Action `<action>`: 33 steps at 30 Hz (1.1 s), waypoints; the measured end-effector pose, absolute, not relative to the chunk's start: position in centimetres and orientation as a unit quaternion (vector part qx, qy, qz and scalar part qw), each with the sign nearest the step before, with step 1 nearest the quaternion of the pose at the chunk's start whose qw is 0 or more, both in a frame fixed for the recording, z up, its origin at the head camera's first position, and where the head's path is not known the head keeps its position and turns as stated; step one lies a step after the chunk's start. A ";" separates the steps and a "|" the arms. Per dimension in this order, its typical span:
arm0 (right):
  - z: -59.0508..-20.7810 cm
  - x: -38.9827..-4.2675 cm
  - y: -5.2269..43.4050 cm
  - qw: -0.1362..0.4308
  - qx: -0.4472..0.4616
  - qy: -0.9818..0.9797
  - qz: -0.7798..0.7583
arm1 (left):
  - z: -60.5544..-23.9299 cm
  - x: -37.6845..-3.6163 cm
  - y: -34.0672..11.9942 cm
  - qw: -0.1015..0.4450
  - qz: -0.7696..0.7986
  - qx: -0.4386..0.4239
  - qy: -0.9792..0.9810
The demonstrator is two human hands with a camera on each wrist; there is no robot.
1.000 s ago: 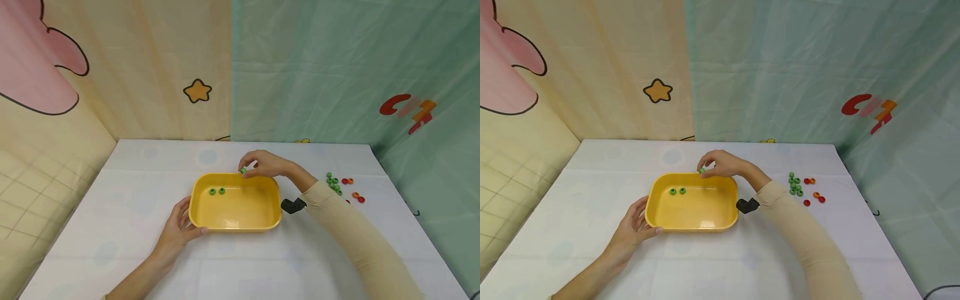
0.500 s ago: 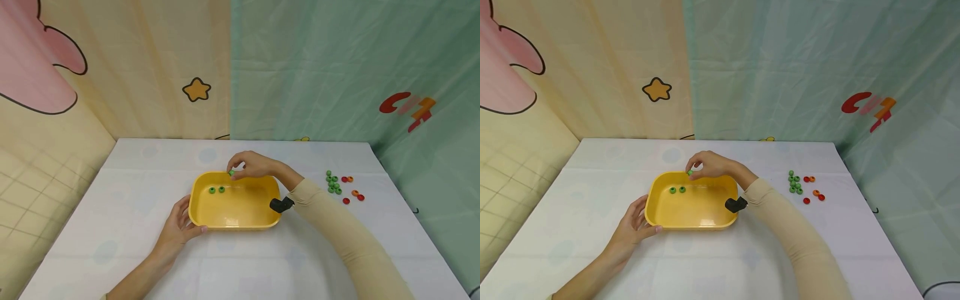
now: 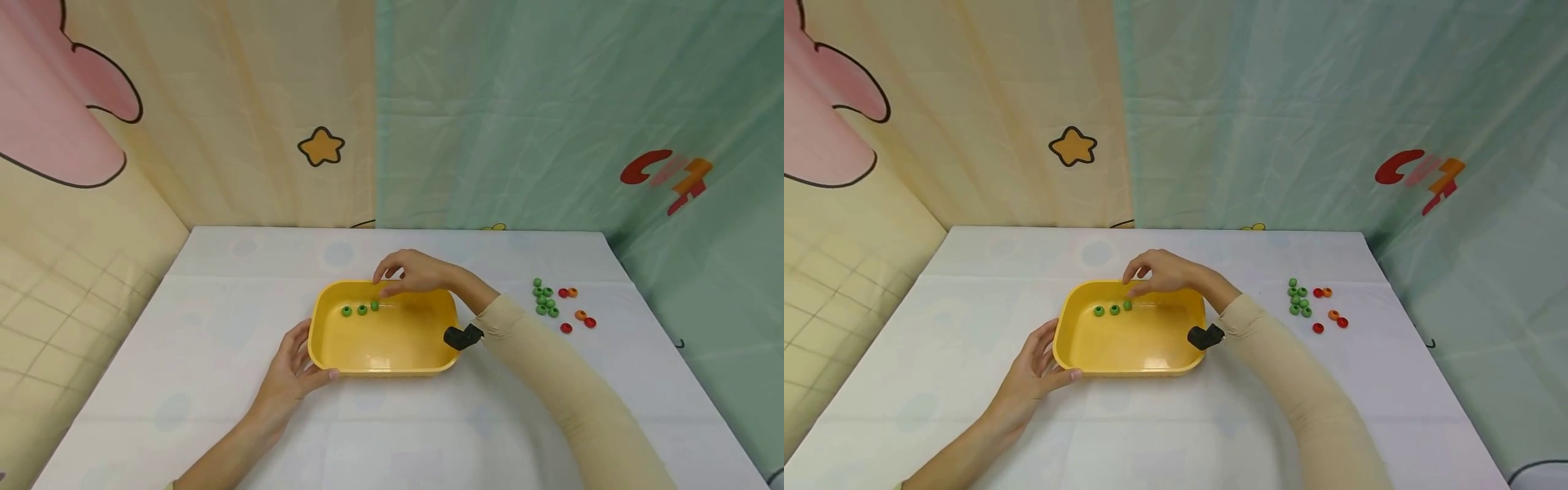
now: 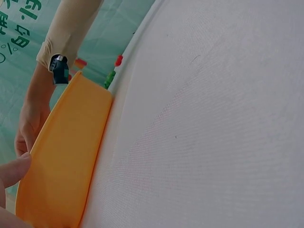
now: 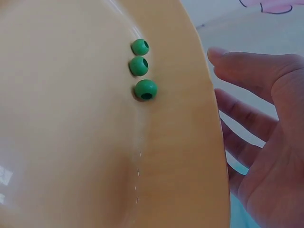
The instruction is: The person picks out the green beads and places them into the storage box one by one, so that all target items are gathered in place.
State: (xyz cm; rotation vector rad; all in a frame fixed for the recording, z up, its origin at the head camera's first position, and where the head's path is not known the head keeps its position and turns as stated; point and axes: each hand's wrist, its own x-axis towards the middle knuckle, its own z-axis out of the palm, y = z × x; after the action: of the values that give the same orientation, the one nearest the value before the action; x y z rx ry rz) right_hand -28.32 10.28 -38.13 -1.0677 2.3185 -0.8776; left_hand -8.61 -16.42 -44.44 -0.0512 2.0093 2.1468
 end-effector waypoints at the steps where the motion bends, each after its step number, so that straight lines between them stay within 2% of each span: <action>1: -38.2 -28.3 10.5 0.218 -0.385 0.838 -0.319 | -44.4 -8.6 -16.4 0.100 0.727 -0.018 0.679; 33: -37.8 -27.4 18.7 0.208 -0.297 0.862 -0.353 | -44.2 -8.5 -16.2 0.097 0.727 -0.018 0.680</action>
State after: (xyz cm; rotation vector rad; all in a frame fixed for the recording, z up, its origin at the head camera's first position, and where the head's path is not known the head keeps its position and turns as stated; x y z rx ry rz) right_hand -27.42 18.69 -37.81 -0.8260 2.4000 -0.9829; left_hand -8.54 -16.24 -44.15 -0.0519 2.0126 2.1519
